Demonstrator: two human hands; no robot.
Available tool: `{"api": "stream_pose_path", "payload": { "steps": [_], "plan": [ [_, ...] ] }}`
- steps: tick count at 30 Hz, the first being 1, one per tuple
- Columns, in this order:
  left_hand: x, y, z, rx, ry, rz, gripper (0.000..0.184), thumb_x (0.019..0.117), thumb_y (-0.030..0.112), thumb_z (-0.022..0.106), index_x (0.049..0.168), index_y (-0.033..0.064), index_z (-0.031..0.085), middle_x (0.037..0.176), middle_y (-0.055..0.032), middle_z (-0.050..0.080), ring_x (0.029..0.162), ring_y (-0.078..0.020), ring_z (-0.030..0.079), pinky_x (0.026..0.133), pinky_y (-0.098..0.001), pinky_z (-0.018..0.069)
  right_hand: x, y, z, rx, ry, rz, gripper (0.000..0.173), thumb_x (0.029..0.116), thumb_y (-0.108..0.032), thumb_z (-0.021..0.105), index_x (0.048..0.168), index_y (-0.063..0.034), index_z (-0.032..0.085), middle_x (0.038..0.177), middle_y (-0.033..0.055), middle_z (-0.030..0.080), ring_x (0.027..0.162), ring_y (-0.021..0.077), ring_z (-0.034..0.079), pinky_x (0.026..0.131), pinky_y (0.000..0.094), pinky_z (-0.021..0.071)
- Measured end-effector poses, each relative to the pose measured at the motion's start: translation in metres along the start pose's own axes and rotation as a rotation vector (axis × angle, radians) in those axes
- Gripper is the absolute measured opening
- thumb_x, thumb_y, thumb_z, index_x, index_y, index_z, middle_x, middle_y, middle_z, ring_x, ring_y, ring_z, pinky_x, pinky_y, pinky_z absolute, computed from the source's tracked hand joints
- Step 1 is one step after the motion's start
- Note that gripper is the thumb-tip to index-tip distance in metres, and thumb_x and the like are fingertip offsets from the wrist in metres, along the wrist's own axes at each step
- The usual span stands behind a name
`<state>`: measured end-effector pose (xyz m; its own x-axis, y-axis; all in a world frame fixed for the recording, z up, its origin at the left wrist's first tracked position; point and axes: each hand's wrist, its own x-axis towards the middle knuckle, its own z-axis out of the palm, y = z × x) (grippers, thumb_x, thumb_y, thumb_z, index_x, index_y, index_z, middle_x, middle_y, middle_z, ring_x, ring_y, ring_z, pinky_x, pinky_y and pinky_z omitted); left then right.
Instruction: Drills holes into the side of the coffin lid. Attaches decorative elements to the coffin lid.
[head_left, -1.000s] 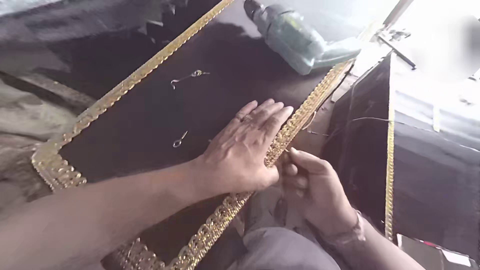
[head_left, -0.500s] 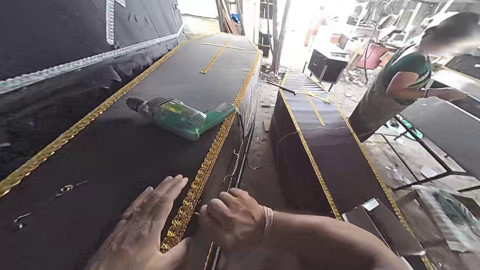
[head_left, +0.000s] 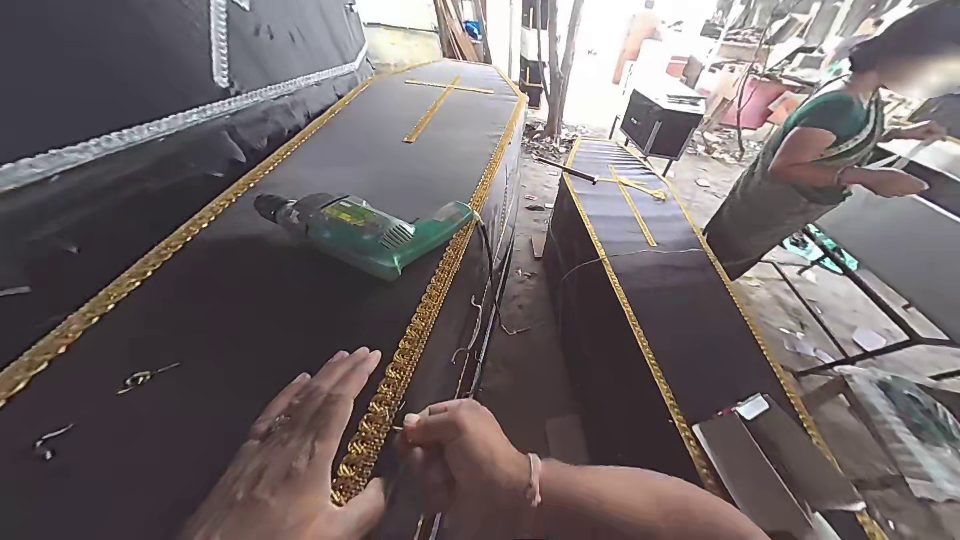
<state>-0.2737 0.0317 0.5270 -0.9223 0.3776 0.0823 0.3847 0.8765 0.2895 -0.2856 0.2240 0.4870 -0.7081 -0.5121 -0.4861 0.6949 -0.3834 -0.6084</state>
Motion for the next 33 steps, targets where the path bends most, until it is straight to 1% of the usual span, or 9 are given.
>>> {"api": "stream_pose_path", "payload": {
  "steps": [3,7,10,13,20,23,27,30,33],
  "plan": [
    [0.000,0.000,-0.002,-0.013,-0.009,0.006,0.105,0.0747,0.041,0.080,0.157,-0.0018,0.031,0.161,-0.0246,0.036,0.151,-0.0428,0.032,0.124,-0.0603,0.0183,0.001,0.002,-0.009,-0.153,-0.063,-0.144,0.026,0.1065,-0.019,0.051,0.089,-0.0049,0.063,0.063,-0.0027,0.055,0.043,0.0014,0.042,0.040,0.0158,0.0345],
    [0.000,0.001,-0.004,-0.042,-0.013,0.002,0.104,0.0763,0.041,0.081,0.156,-0.0040,0.031,0.159,-0.0267,0.038,0.150,-0.0441,0.033,0.124,-0.0606,0.0183,0.002,0.006,-0.028,-1.214,0.033,-0.908,0.029,0.1022,-0.028,0.061,0.097,-0.0018,0.072,0.083,0.0103,0.070,0.072,0.0226,0.068,0.062,0.0436,0.0555],
    [-0.001,-0.001,-0.003,-0.045,-0.014,0.010,0.104,0.0792,0.047,0.080,0.156,-0.0037,0.032,0.160,-0.0258,0.038,0.150,-0.0439,0.033,0.124,-0.0597,0.0180,0.010,0.008,-0.042,-1.776,0.137,-1.477,0.026,0.1016,-0.029,0.062,0.108,-0.0058,0.071,0.084,0.0086,0.067,0.067,0.0233,0.066,0.053,0.0368,0.0531],
    [0.000,0.000,-0.004,-0.058,-0.028,-0.002,0.102,0.0787,0.045,0.079,0.155,-0.0038,0.032,0.160,-0.0253,0.037,0.151,-0.0435,0.032,0.124,-0.0599,0.0164,0.011,0.000,-0.045,-1.954,0.120,-1.649,0.019,0.0998,-0.019,0.060,0.108,-0.0080,0.073,0.086,0.0074,0.069,0.068,0.0230,0.065,0.054,0.0356,0.0516],
    [-0.001,0.001,-0.004,-0.062,-0.010,0.006,0.103,0.0787,0.044,0.079,0.156,-0.0045,0.031,0.159,-0.0274,0.037,0.150,-0.0454,0.033,0.124,-0.0603,0.0172,0.020,0.002,-0.035,-1.866,0.143,-1.562,0.015,0.0993,-0.018,0.060,0.092,-0.0094,0.070,0.078,0.0068,0.066,0.065,0.0224,0.065,0.051,0.0360,0.0508],
    [-0.001,0.004,-0.004,-0.059,-0.015,-0.003,0.101,0.0780,0.038,0.080,0.156,-0.0038,0.031,0.159,-0.0268,0.038,0.150,-0.0448,0.033,0.124,-0.0606,0.0165,0.013,0.012,-0.014,-1.192,0.144,-0.836,0.027,0.1021,-0.018,0.054,0.081,-0.0037,0.065,0.069,0.0087,0.062,0.064,0.0231,0.064,0.055,0.0431,0.0497],
    [-0.002,0.002,-0.002,-0.047,-0.003,0.015,0.102,0.0767,0.038,0.079,0.156,-0.0046,0.031,0.159,-0.0286,0.037,0.149,-0.0464,0.033,0.123,-0.0622,0.0169,0.004,-0.011,0.005,-0.200,-0.007,0.021,0.027,0.1060,-0.022,0.047,0.081,-0.0130,0.055,0.057,-0.0069,0.046,0.040,0.0024,0.035,0.038,0.0179,0.0298],
    [-0.003,0.003,-0.003,-0.056,-0.015,0.000,0.103,0.0763,0.037,0.080,0.157,-0.0027,0.030,0.160,-0.0262,0.036,0.150,-0.0454,0.033,0.124,-0.0612,0.0173,0.002,-0.016,-0.006,-0.392,-0.057,-0.058,0.030,0.1075,-0.025,0.049,0.086,-0.0073,0.060,0.060,-0.0033,0.051,0.044,0.0045,0.041,0.041,0.0197,0.0338],
    [-0.003,0.002,-0.005,-0.079,-0.009,-0.014,0.103,0.0765,0.037,0.082,0.156,-0.0043,0.031,0.159,-0.0273,0.038,0.149,-0.0451,0.034,0.124,-0.0603,0.0172,-0.002,-0.010,-0.019,-1.137,0.016,-0.642,0.032,0.1046,-0.027,0.057,0.093,-0.0006,0.070,0.080,0.0107,0.067,0.072,0.0223,0.065,0.065,0.0441,0.0530]
  ]
}}
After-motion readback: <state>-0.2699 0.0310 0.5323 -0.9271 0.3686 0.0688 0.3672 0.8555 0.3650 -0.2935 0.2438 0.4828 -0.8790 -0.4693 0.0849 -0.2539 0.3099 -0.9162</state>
